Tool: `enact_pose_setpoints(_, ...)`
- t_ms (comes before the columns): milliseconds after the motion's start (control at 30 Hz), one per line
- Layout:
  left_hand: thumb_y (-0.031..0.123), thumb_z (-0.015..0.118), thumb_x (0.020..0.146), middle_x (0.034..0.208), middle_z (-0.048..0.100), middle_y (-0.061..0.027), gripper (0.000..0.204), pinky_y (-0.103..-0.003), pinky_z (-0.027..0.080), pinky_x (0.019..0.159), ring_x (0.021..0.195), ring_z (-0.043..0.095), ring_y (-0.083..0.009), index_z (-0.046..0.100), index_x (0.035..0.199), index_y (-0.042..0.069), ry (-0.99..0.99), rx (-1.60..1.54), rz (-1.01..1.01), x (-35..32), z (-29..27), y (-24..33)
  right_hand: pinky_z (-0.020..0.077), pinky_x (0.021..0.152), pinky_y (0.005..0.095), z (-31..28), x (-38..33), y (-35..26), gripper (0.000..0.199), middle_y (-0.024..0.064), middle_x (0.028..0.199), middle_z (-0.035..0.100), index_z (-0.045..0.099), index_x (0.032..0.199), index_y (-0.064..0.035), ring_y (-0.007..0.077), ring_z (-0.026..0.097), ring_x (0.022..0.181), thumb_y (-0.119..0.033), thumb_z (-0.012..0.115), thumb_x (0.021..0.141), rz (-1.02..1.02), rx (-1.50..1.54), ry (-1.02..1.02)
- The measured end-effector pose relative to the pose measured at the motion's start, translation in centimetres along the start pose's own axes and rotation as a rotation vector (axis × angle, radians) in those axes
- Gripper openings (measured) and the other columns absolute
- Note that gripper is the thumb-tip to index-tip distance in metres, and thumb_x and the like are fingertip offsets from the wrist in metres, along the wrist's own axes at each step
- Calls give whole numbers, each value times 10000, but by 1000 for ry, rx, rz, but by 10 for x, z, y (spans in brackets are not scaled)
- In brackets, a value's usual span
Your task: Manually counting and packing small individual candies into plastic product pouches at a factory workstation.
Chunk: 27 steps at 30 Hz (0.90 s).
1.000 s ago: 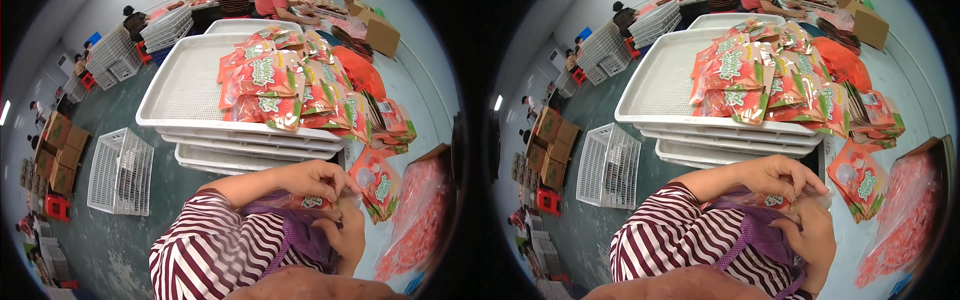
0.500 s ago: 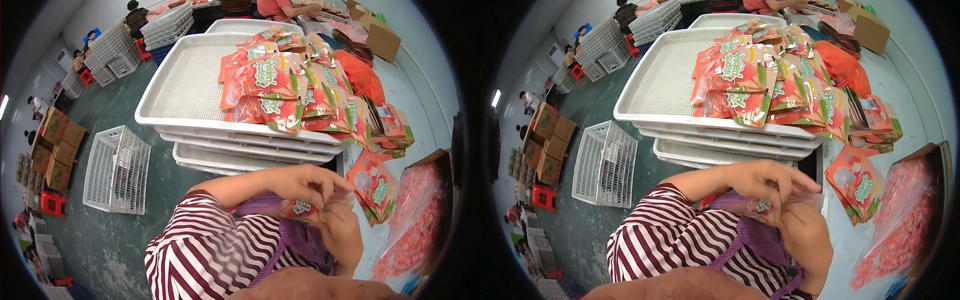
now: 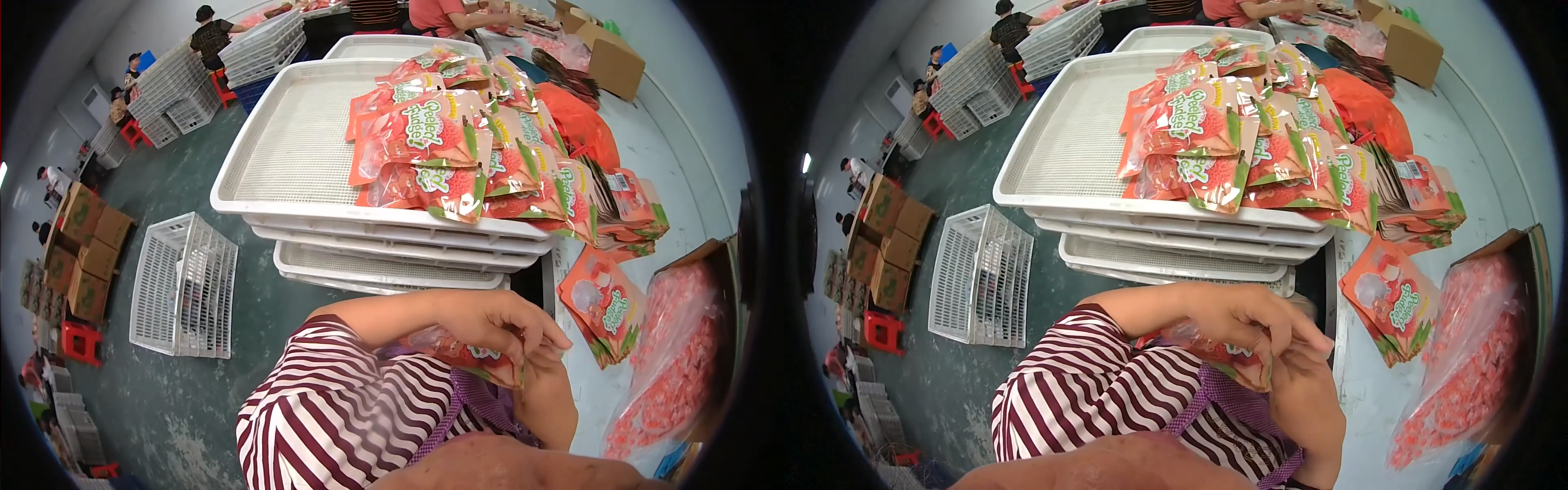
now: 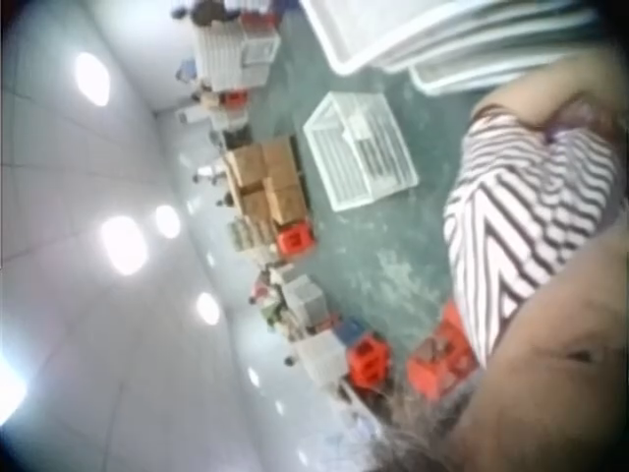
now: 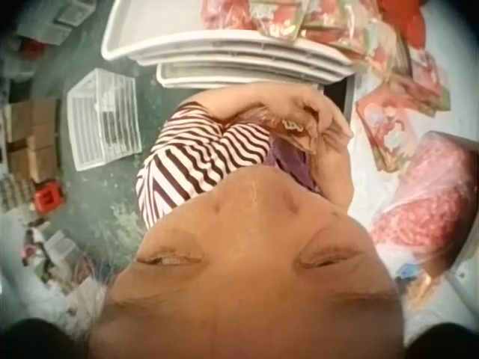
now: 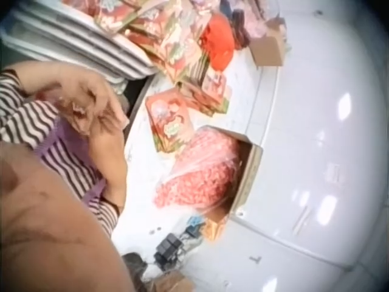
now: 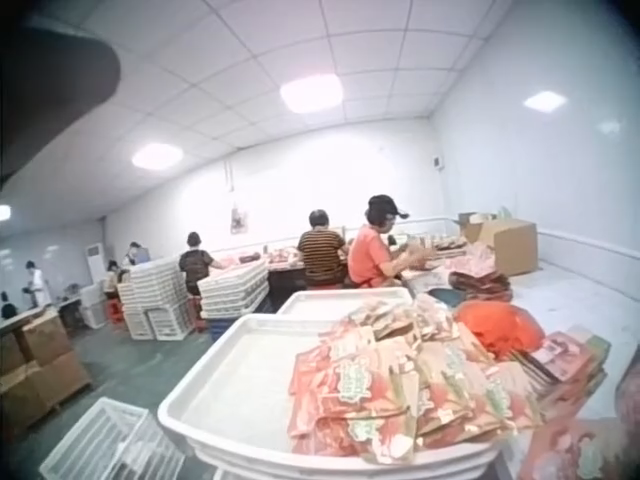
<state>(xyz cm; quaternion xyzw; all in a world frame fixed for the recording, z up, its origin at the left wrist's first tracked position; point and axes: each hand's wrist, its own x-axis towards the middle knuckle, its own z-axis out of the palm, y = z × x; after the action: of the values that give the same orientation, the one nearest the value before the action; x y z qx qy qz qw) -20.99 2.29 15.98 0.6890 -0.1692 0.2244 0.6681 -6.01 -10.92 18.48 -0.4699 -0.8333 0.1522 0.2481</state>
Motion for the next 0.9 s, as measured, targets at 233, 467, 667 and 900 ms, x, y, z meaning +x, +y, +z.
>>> enact_pose_setpoints(233, -109, 595, 766, 1302, 479, -206, 139, -357, 411, 959, 1190, 479, -238, 557, 798, 21, 66, -243, 90, -3, -2, -7, 394, 922, 391, 5, -23, 8, 388, 119, 1164, 517, 567, 982, 11, 250, 482, 1096, -340, 637, 830, 282, 304, 962)
enact_pose_setpoints(467, -66, 612, 778, 1319, 465, -197, 217, -368, 387, 983, 1197, 469, -262, 565, 968, 29, 63, -402, 128, 3, -2, -26, 415, 734, 223, 28, -46, 26, 79, 66, 891, 561, 524, 889, -2, 108, 513, 794, -46, 575, 849, 437, 674, 828)
enact_pose_setpoints(667, 8, 653, 811, 1061, 598, -74, 458, -292, 456, 880, 996, 558, -113, 482, 1236, 2, 275, 139, -244, -8, 5, -10, 378, 637, 227, 23, -40, 20, 47, 48, 771, 478, 494, 820, 6, 114, 440, 692, 0, 535, 844, 457, 276, 1107)
enact_pose_setpoints(900, 74, 675, 813, 862, 589, -40, 131, -266, 463, 741, 803, 573, -126, 616, 894, -11, 373, -11, -188, -11, 2, -46, 377, 690, 218, 27, -41, 10, 74, 23, 799, 452, 491, 813, -10, 109, 430, 734, -18, 515, 883, 462, 154, 1047)
